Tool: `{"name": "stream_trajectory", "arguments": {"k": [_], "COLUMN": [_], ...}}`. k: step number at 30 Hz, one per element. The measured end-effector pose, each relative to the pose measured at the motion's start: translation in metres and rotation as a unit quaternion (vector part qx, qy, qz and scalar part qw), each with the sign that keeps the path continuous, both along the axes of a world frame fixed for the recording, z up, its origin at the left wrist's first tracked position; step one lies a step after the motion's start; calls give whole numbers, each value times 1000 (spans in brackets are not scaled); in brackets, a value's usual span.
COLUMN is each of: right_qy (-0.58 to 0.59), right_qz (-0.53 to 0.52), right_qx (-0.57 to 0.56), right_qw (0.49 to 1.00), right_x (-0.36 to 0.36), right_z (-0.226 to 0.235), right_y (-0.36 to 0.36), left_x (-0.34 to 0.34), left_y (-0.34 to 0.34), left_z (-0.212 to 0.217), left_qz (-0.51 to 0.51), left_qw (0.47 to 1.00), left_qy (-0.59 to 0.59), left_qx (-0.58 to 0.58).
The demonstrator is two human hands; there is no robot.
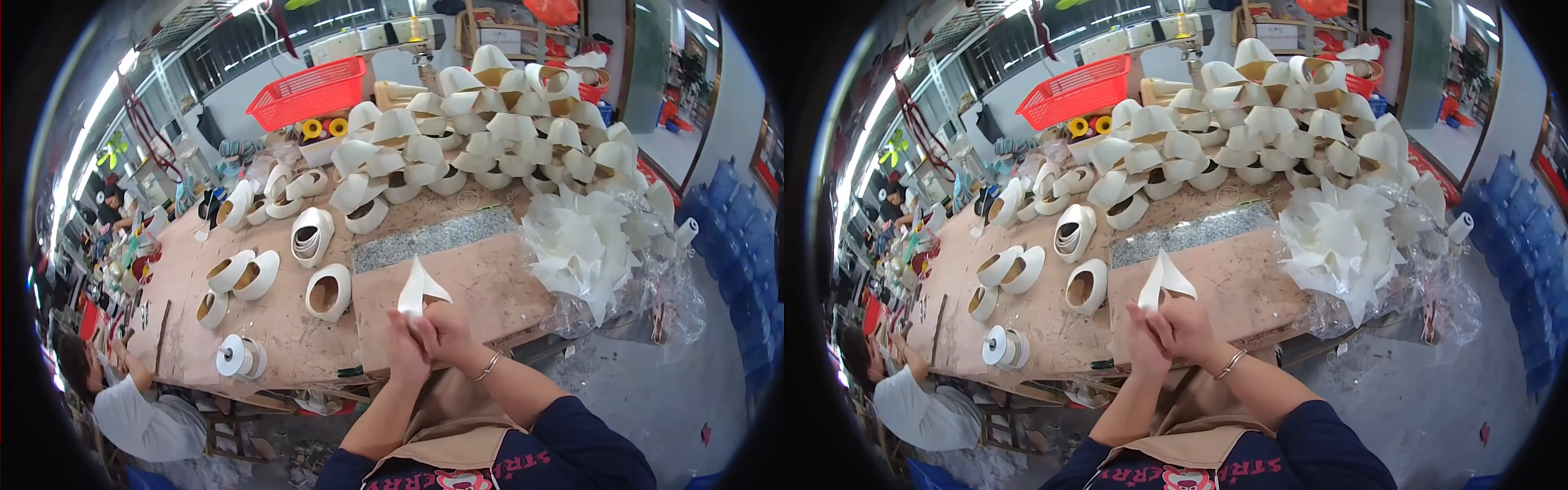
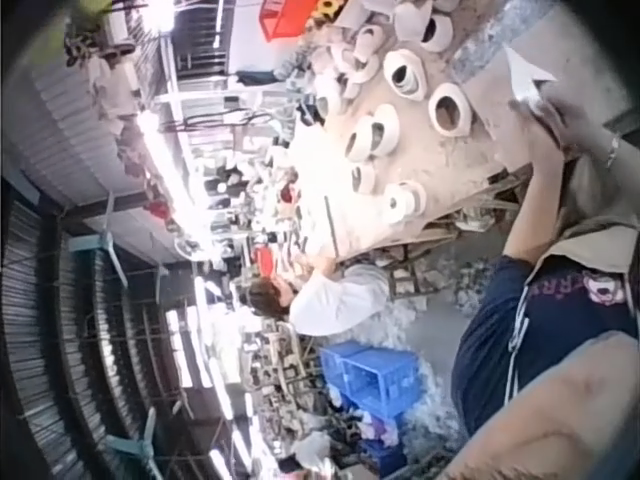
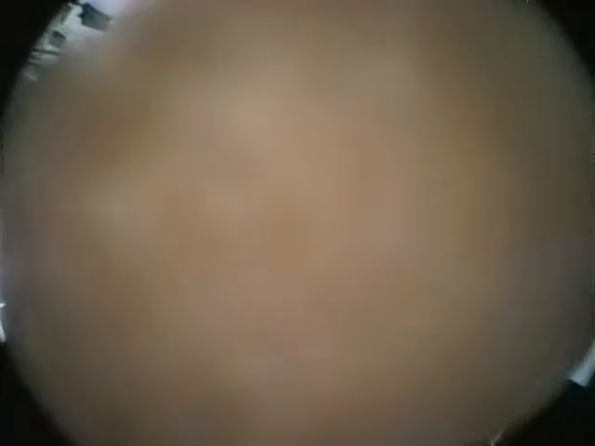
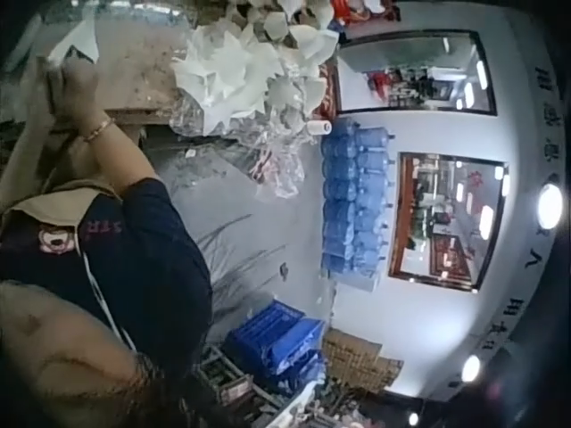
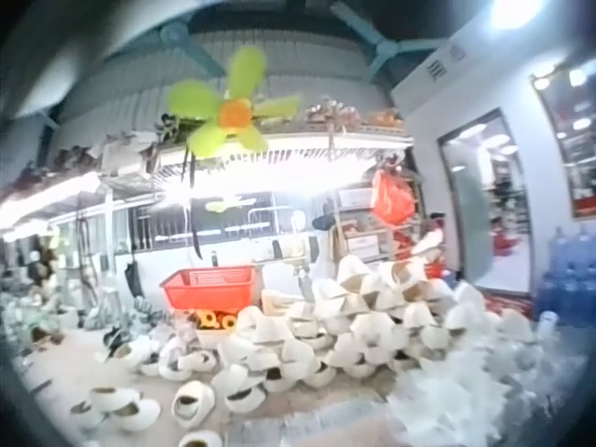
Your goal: Apply adhesive tape to the edges of white shoe upper components.
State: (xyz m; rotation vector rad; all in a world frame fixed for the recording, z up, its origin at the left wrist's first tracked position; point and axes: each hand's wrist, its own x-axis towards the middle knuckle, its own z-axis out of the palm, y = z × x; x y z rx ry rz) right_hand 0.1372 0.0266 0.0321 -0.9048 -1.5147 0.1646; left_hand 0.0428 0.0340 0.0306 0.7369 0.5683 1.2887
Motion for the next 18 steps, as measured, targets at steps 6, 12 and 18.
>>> {"name": "stream_trajectory", "arguments": {"k": [6, 12, 18], "right_qy": [-260, -442, -351], "right_qz": [-23, 120, 68], "right_qx": [84, -46, -242], "right_qw": [962, 888, 902], "right_x": [1, 24, 35], "right_z": [16, -1, 30], "right_y": [-9, -2, 11], "left_x": [-20, -34, -36], "left_y": [16, 15, 57], "left_z": [-15, 22, 18], "left_qz": [-26, 171, -53], "left_qw": [994, 725, 588], "left_qy": [-56, 506, 711], "left_qx": [-91, 435, 382]}}
